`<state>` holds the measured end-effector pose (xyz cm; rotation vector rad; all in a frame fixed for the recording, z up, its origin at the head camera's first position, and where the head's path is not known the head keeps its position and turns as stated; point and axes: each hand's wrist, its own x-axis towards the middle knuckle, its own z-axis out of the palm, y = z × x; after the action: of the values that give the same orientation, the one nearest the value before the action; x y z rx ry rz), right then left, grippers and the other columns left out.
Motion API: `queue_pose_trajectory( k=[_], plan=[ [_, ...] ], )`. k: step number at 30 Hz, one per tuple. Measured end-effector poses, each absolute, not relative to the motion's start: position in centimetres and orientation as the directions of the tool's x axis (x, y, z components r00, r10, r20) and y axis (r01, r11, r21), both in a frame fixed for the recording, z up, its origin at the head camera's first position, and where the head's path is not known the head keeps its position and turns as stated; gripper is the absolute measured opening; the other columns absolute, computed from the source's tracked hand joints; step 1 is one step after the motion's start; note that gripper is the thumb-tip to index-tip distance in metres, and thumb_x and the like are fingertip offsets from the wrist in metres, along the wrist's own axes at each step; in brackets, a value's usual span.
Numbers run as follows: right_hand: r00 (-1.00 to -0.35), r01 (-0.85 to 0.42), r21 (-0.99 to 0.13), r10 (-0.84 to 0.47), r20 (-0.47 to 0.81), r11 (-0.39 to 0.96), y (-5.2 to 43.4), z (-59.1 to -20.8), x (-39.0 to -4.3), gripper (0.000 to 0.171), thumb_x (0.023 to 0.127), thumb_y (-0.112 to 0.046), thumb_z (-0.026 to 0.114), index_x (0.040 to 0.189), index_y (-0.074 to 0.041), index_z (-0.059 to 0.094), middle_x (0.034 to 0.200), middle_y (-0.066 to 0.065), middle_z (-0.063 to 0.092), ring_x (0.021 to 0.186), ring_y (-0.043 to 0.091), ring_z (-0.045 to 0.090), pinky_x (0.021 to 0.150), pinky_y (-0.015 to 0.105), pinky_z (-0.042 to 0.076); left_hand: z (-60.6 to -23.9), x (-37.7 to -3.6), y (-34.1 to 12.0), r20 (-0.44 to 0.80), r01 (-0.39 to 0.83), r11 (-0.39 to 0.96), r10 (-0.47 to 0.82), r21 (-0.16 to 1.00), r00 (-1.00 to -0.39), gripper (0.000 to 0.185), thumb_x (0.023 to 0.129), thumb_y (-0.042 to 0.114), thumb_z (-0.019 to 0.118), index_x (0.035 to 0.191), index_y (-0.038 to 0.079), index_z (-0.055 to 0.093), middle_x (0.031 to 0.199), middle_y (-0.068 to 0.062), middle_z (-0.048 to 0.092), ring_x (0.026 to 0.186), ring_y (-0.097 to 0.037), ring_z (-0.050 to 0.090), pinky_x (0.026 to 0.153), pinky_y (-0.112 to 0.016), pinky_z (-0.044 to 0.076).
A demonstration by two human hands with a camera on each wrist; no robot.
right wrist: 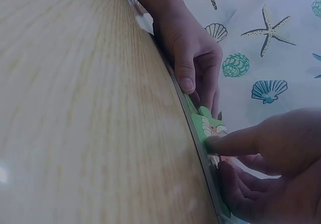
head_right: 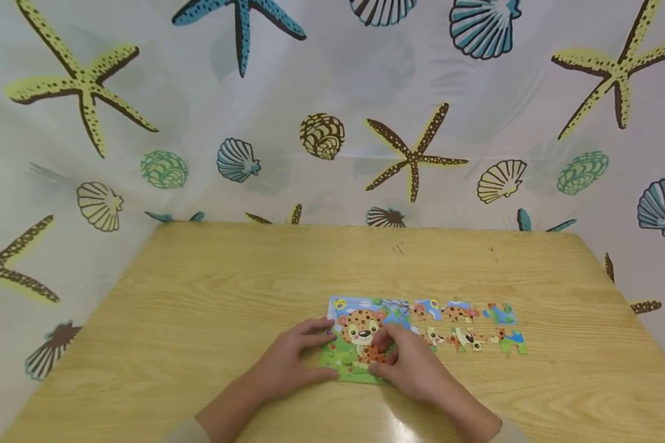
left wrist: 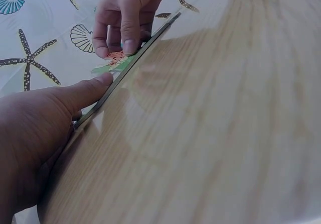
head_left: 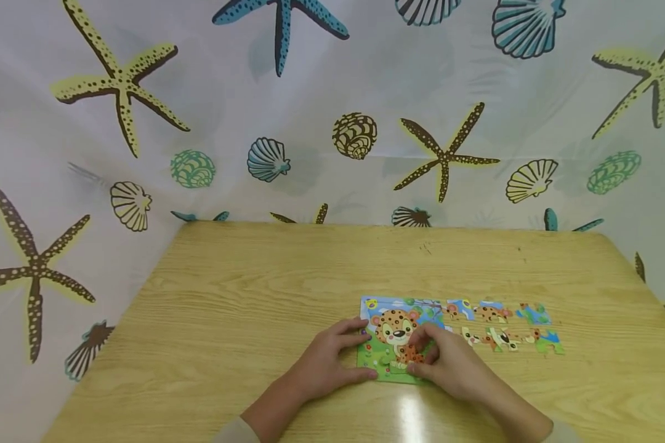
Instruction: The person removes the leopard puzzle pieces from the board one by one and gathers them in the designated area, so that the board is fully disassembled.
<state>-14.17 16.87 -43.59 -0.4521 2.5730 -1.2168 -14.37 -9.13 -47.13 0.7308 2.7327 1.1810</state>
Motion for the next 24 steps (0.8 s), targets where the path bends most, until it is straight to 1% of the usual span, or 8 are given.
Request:
queue_pose_trajectory(
  k=[5, 9, 13, 17, 21, 24],
  plan=[
    [-0.889, -0.196, -0.807, -0.449, -0.094, 0.557, 17.3, -43.4, -14.3, 0.024, 0.089, -0.016, 0.076, 0.108, -0.011, 0.062, 0.091, 0.001, 0.063, 0.073, 0.010, 0.061, 0.062, 0.021, 0.052, -47.2, -14.4, -9.1, 0.120, 0.395, 0.573, 0.458, 0.718, -0.881, 0.069, 0.077, 0.045, 0.084, 0.132, 0.008, 0.064, 0.151, -0.003, 0.050, 0.142, -0.030, 0.044, 0.118, -0.050, 0.038],
    [-0.858, -0.175, -0.849, -0.500, -0.117, 0.498, 17.9, -43.3, -14.6, 0.019, 0.095, -0.016, 0.068, 0.110, -0.007, 0.061, 0.092, 0.004, 0.065, 0.075, 0.014, 0.065, 0.063, 0.023, 0.055, -47.3, -14.5, -9.1, 0.134, 0.403, 0.567, 0.455, 0.718, -0.880, 0.068, 0.077, 0.045, 0.084, 0.131, 0.007, 0.065, 0.150, -0.004, 0.051, 0.142, -0.031, 0.045, 0.117, -0.050, 0.038],
    [-0.834, -0.109, -0.901, -0.532, -0.146, 0.419, 18.4, -43.2, -14.8, 0.021, 0.098, -0.016, 0.064, 0.114, -0.002, 0.060, 0.096, 0.010, 0.065, 0.078, 0.020, 0.069, 0.065, 0.027, 0.060, -47.3, -14.5, -9.1, 0.146, 0.411, 0.572, 0.452, 0.710, -0.880, 0.068, 0.077, 0.044, 0.084, 0.130, 0.006, 0.065, 0.149, -0.004, 0.052, 0.141, -0.031, 0.046, 0.117, -0.051, 0.039],
    [-0.830, -0.025, -0.936, -0.529, -0.176, 0.351, 18.9, -42.9, -14.6, 0.026, 0.099, -0.014, 0.062, 0.118, 0.003, 0.058, 0.098, 0.015, 0.063, 0.080, 0.024, 0.072, 0.071, 0.032, 0.063, -47.2, -14.5, -9.1, 0.144, 0.413, 0.574, 0.455, 0.707, -0.879, 0.068, 0.077, 0.044, 0.085, 0.130, 0.006, 0.065, 0.149, -0.005, 0.052, 0.141, -0.032, 0.046, 0.117, -0.052, 0.039],
    [-0.829, 0.050, -0.947, -0.515, -0.217, 0.318, 19.7, -42.9, -14.2, 0.031, 0.098, -0.015, 0.064, 0.121, 0.005, 0.057, 0.100, 0.016, 0.062, 0.084, 0.024, 0.070, 0.078, 0.034, 0.064, -47.1, -14.4, -9.2, 0.143, 0.410, 0.569, 0.455, 0.712, -0.879, 0.067, 0.076, 0.041, 0.086, 0.130, 0.006, 0.066, 0.149, -0.005, 0.052, 0.141, -0.032, 0.046, 0.117, -0.051, 0.038],
    [-0.826, 0.086, -0.944, -0.507, -0.246, 0.318, 20.6, -43.0, -13.9, 0.033, 0.097, -0.016, 0.065, 0.121, 0.006, 0.058, 0.102, 0.015, 0.061, 0.087, 0.024, 0.070, 0.079, 0.033, 0.064, -47.2, -14.4, -9.1, 0.143, 0.409, 0.565, 0.455, 0.716, -0.879, 0.067, 0.076, 0.041, 0.086, 0.130, 0.006, 0.066, 0.149, -0.005, 0.052, 0.141, -0.031, 0.046, 0.117, -0.051, 0.038]
  ],
)
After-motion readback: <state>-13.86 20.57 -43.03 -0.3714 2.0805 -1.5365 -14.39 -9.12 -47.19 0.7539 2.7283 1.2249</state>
